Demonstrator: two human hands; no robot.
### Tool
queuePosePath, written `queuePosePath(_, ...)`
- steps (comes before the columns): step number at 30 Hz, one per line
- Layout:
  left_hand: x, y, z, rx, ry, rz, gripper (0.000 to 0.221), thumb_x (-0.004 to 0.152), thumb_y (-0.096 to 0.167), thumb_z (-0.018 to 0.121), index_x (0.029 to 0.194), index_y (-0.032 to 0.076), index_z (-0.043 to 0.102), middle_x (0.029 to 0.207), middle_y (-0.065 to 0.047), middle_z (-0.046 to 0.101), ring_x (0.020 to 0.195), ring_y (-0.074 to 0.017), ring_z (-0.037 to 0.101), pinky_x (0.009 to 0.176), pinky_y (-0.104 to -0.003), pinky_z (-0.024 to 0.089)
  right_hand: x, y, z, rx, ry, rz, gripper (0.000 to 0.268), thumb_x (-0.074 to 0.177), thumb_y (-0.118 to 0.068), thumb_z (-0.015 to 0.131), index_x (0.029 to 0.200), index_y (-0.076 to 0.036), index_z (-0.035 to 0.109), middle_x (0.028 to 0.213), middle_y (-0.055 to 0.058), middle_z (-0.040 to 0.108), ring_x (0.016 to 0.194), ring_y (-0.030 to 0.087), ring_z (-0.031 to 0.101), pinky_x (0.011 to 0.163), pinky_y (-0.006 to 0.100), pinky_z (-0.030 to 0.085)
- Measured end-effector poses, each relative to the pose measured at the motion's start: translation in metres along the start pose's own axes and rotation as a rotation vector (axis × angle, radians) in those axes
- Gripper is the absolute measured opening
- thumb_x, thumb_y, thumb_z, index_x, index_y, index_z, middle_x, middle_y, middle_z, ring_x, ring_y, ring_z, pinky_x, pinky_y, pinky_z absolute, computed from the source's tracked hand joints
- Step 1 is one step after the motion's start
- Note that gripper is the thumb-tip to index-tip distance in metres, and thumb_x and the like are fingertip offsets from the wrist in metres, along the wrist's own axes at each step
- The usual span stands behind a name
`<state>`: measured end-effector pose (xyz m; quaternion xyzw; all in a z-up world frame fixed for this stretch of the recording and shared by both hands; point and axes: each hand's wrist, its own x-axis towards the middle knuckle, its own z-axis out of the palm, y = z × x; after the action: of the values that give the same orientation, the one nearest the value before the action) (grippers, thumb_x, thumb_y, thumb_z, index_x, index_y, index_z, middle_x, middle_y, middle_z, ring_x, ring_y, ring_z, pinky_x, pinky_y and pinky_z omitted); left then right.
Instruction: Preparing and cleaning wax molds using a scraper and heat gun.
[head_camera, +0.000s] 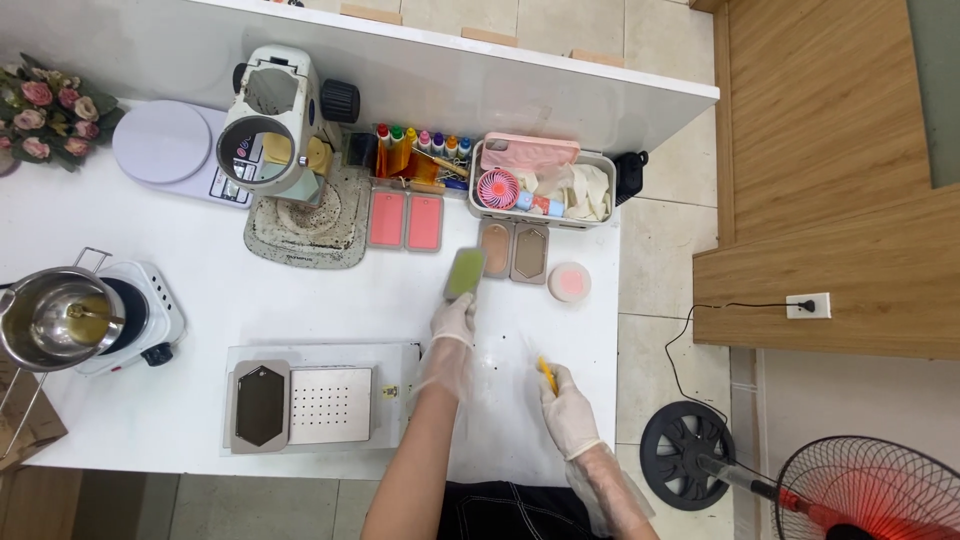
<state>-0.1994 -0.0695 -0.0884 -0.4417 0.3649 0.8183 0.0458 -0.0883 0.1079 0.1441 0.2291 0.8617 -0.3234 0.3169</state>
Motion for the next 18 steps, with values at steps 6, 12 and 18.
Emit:
queuePosePath(6, -0.043, -0.017, -0.062, -0.16, -0.058, -0.35, 0.014, 0.093, 0.008, 0.069, 0.106, 0.008, 0.063, 0.091, -0.001, 0.068, 0.065, -0.0061, 0.058, 0.051, -0.017, 0.043, 0.0, -0.039, -0.015, -0.038, 0.005, -0.314, 0.055, 0.101, -0.037, 0.049, 0.155, -0.04, 0.038, 0.087, 0.021, 0.072, 0.08, 0.034, 0.073, 0.08, 0.041, 0.057)
queuePosePath(12, -0.084, 0.011, -0.07, -0.16, -0.084, -0.354, 0.012, 0.094, 0.007, 0.067, 0.106, 0.007, 0.065, 0.093, -0.002, 0.07, 0.065, -0.0062, 0.058, 0.052, -0.016, 0.045, 0.031, -0.058, -0.013, -0.373, -0.04, -0.499, 0.049, 0.101, -0.048, 0.043, 0.15, -0.044, 0.043, 0.104, 0.019, 0.071, 0.094, 0.038, 0.068, 0.087, 0.045, 0.054)
queuePosePath(18, -0.052, -0.012, -0.082, -0.117, -0.087, -0.35, 0.012, 0.096, 0.007, 0.067, 0.107, 0.007, 0.063, 0.092, -0.003, 0.068, 0.064, -0.0072, 0.056, 0.053, -0.016, 0.046, 0.053, -0.054, 0.002, -0.435, -0.064, -0.395, 0.045, 0.101, -0.052, 0.045, 0.145, -0.045, 0.052, 0.113, 0.013, 0.072, 0.1, 0.035, 0.069, 0.09, 0.042, 0.054)
